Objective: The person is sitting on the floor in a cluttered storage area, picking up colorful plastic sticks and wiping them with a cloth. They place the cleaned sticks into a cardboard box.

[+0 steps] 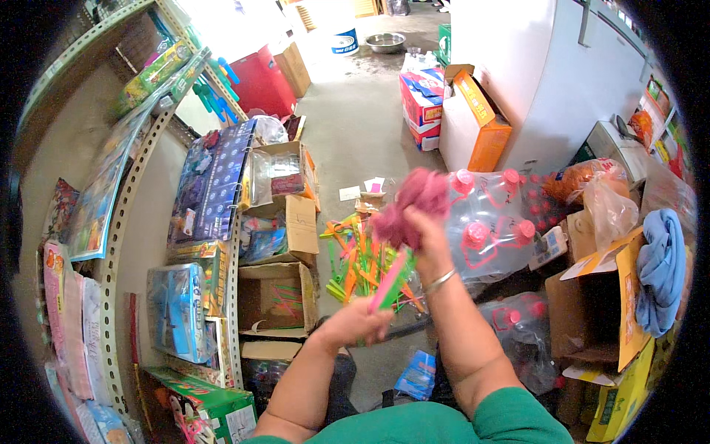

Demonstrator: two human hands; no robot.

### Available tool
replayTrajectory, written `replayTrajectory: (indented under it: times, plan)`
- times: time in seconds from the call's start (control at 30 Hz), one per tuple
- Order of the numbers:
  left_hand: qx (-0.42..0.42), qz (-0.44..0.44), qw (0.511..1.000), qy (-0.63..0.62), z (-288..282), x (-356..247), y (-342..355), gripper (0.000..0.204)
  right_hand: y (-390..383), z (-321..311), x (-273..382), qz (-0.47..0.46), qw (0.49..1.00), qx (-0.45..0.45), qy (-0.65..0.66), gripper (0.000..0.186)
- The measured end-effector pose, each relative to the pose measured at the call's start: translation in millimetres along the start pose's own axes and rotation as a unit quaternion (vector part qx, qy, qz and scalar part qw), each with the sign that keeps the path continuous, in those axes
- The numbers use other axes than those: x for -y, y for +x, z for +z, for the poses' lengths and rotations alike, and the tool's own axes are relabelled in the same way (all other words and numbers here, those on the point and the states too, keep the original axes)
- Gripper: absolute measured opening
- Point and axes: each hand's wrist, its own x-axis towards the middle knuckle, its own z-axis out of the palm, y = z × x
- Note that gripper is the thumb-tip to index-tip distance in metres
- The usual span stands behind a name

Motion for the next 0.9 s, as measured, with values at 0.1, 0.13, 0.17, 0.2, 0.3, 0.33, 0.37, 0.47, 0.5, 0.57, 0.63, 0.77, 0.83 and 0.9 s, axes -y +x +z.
replayTrajectory:
  times: [0.1, 0.13, 0.17, 0.2, 0.3, 0.33, 0.37, 0.47, 0.5, 0.57, 0.63, 0.77, 0.83, 0.9]
  plan:
    - [-0.006, 0.006, 0.989, -0.151, -2, 11, 1, 0.013, 7, -13, 25, -0.066, 0.997, -0.03, -0.024, 0.028]
    - [-0.03, 0.013, 0.977, -0.212, -8, 14, 1, 0.013, 5, -15, 26, -0.067, 0.995, -0.039, -0.061, 0.029]
    - [-0.08, 0.04, 0.968, -0.233, -15, 8, -1, 0.013, 3, -20, 23, -0.039, 0.987, -0.003, -0.153, 0.033]
    - [-0.125, 0.089, 0.959, -0.238, -18, 5, 3, 0.013, 0, -25, 20, -0.014, 0.969, 0.034, -0.246, 0.038]
    - [-0.261, 0.155, 0.944, -0.131, -23, 3, 15, 0.016, -16, 2, -1, -0.016, 0.938, 0.172, -0.3, 0.077]
    - [-0.307, 0.328, 0.889, 0.088, -25, 12, 28, 0.025, -23, 15, -14, -0.045, 0.922, 0.208, -0.324, 0.088]
    - [-0.363, 0.383, 0.827, 0.195, -22, 30, 40, 0.028, -28, 16, -33, -0.078, 0.889, 0.222, -0.393, 0.092]
    - [-0.337, 0.19, 0.82, 0.421, -7, 29, 38, 0.029, -27, 22, -45, -0.031, 0.973, 0.05, -0.224, 0.082]
    - [-0.342, 0.165, 0.843, 0.381, -3, 28, 39, 0.027, -24, 20, -42, -0.005, 0.982, 0.031, -0.186, 0.07]
    - [-0.33, 0.174, 0.868, 0.328, 4, 29, 38, 0.023, -16, 16, -32, 0.042, 0.991, -0.032, -0.122, 0.039]
    - [-0.29, 0.254, 0.87, 0.307, 5, 28, 32, 0.02, 1, 3, -16, -0.03, 0.993, -0.085, -0.08, 0.029]
    - [-0.255, 0.113, 0.954, -0.108, -14, 6, 6, 0.026, 16, -47, 11, 0.001, 0.994, -0.048, 0.095, 0.031]
    - [-0.301, 0.204, 0.911, -0.193, -30, 2, 4, 0.028, 6, -33, 3, 0.047, 0.988, 0.072, 0.125, 0.035]
    - [-0.315, 0.25, 0.889, -0.218, -40, -1, 8, 0.03, -6, -23, -8, 0.096, 0.979, 0.153, 0.098, 0.039]
